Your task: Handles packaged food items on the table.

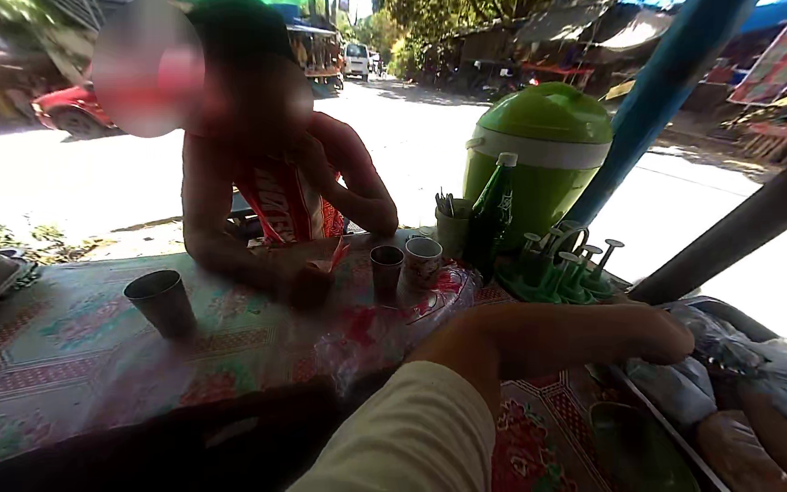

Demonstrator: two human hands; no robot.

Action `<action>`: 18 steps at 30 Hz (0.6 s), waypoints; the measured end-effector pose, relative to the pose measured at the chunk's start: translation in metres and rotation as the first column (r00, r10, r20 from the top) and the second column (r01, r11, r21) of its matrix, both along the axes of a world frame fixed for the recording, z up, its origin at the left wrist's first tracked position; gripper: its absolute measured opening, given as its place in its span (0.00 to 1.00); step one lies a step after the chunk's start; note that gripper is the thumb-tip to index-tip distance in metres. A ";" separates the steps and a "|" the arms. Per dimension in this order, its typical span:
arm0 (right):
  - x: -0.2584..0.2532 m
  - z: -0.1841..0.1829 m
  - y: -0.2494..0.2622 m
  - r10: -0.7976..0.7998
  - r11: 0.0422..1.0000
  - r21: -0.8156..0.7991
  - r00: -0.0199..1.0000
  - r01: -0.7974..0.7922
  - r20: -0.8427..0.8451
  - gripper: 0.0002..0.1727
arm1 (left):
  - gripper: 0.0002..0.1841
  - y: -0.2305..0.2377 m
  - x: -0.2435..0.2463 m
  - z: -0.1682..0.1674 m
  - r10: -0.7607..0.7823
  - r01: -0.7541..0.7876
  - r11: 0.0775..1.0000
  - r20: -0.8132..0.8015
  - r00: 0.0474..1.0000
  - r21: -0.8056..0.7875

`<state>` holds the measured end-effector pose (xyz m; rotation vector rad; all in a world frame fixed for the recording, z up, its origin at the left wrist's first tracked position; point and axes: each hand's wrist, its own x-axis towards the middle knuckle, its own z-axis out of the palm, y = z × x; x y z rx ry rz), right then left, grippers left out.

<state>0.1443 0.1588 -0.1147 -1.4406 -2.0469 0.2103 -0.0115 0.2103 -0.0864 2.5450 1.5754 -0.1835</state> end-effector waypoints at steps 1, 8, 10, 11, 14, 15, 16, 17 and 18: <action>-0.005 0.000 0.009 0.058 0.998 -0.042 0.997 -0.055 0.053 0.35 | 0.16 0.010 -0.004 0.001 -0.027 0.025 0.999 0.074 0.997 0.024; -0.034 -0.001 0.043 -0.038 0.942 -0.312 0.965 0.121 0.260 0.18 | 0.17 0.057 0.009 0.007 -0.220 0.212 0.975 0.298 0.929 0.061; -0.027 -0.015 0.061 -0.106 0.940 -0.295 0.970 0.170 0.220 0.17 | 0.17 0.075 0.019 0.001 -0.262 0.265 0.964 0.255 0.931 0.024; -0.021 -0.024 0.073 -0.132 0.939 -0.282 0.964 0.197 0.231 0.17 | 0.16 0.083 0.020 0.000 -0.272 0.281 0.960 0.270 0.924 0.004; -0.005 -0.042 0.097 -0.234 0.922 -0.248 0.939 0.297 0.252 0.20 | 0.20 0.117 0.021 -0.005 -0.222 0.253 0.967 0.464 0.858 -0.006; -0.004 -0.036 0.096 -0.265 0.911 -0.258 0.937 0.320 0.229 0.20 | 0.21 0.126 0.021 -0.001 -0.150 0.185 0.983 0.552 0.820 -0.009; -0.003 -0.026 0.094 -0.297 0.897 -0.280 0.935 0.343 0.193 0.18 | 0.21 0.131 0.021 0.005 -0.066 0.098 0.995 0.638 0.767 -0.016; 0.000 -0.018 0.096 -0.334 0.881 -0.301 0.931 0.364 0.150 0.16 | 0.20 0.141 0.022 0.008 0.001 0.008 1.000 0.704 0.710 -0.009; 0.007 -0.013 0.102 -0.374 0.866 -0.318 0.922 0.387 0.104 0.17 | 0.19 0.154 0.025 0.008 0.047 -0.064 0.998 0.755 0.654 -0.007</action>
